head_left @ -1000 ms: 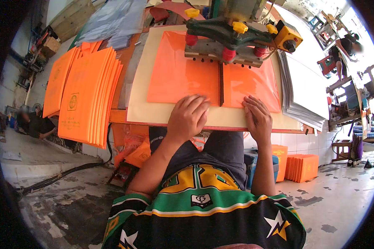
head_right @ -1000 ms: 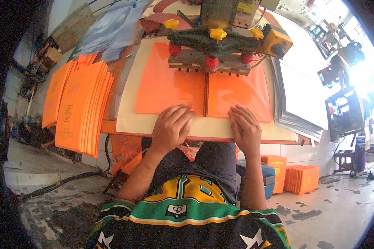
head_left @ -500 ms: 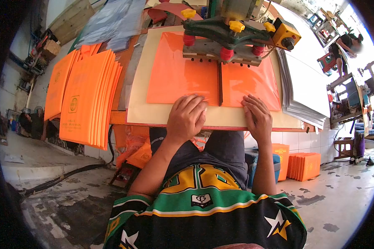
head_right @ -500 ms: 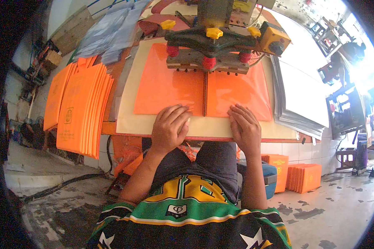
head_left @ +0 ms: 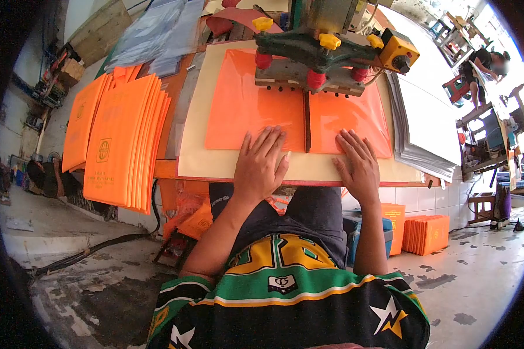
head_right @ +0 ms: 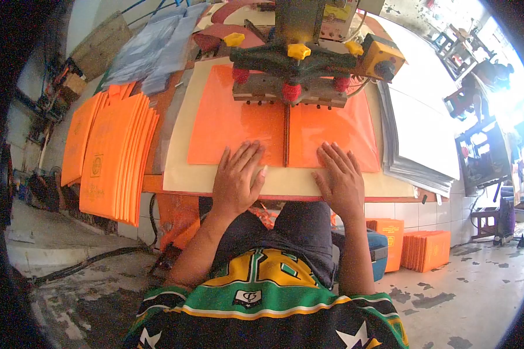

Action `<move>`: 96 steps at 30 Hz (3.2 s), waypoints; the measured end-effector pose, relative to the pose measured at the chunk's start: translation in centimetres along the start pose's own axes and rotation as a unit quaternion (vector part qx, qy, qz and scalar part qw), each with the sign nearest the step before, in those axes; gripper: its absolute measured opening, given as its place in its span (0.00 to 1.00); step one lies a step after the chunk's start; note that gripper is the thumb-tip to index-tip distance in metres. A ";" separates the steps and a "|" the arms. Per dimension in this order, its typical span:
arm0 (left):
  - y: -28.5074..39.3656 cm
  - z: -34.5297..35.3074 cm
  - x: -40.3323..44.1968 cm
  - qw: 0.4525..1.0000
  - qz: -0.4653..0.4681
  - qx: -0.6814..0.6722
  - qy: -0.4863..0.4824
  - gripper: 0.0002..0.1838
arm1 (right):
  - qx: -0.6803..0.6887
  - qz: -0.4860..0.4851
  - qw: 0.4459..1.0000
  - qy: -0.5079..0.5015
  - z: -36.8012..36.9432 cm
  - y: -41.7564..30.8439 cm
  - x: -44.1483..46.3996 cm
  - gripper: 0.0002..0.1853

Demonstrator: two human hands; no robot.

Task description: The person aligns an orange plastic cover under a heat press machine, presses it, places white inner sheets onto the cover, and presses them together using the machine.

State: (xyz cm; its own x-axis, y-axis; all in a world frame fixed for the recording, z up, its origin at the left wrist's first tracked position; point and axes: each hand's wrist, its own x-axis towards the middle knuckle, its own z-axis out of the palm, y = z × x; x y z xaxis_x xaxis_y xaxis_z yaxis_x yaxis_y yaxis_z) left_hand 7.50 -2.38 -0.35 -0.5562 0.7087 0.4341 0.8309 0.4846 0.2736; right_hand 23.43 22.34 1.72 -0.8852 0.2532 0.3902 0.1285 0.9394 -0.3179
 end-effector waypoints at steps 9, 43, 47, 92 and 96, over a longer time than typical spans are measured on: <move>0.4 -0.1 0.0 0.999 -0.027 -0.011 0.020 0.27 | -0.032 0.052 0.996 0.058 1.0 0.1 -0.5 0.24; -0.6 -0.3 -1.4 0.980 0.054 -0.070 0.180 0.08 | 0.039 -0.016 0.982 0.183 1.0 0.2 -1.1 0.07; -0.6 -0.3 -1.5 0.981 0.047 -0.070 0.177 0.09 | 0.044 -0.029 0.981 0.184 0.9 0.3 -1.3 0.07; 0.0 -0.6 -0.6 0.988 0.043 -0.066 0.136 0.11 | 0.044 -0.020 0.989 0.141 0.5 0.1 -0.7 0.06; -0.2 -0.4 -0.7 0.984 0.042 -0.069 0.160 0.10 | 0.053 -0.012 0.988 0.148 0.5 -0.1 -0.5 0.07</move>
State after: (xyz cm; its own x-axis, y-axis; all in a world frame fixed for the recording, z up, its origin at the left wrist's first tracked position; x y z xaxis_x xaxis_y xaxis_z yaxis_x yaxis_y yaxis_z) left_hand 7.79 -3.20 -0.36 -0.4706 0.5340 0.7024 0.8800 0.3421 0.3295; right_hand 23.66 21.95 1.12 -0.7164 0.3022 0.6288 0.0477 0.9204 -0.3880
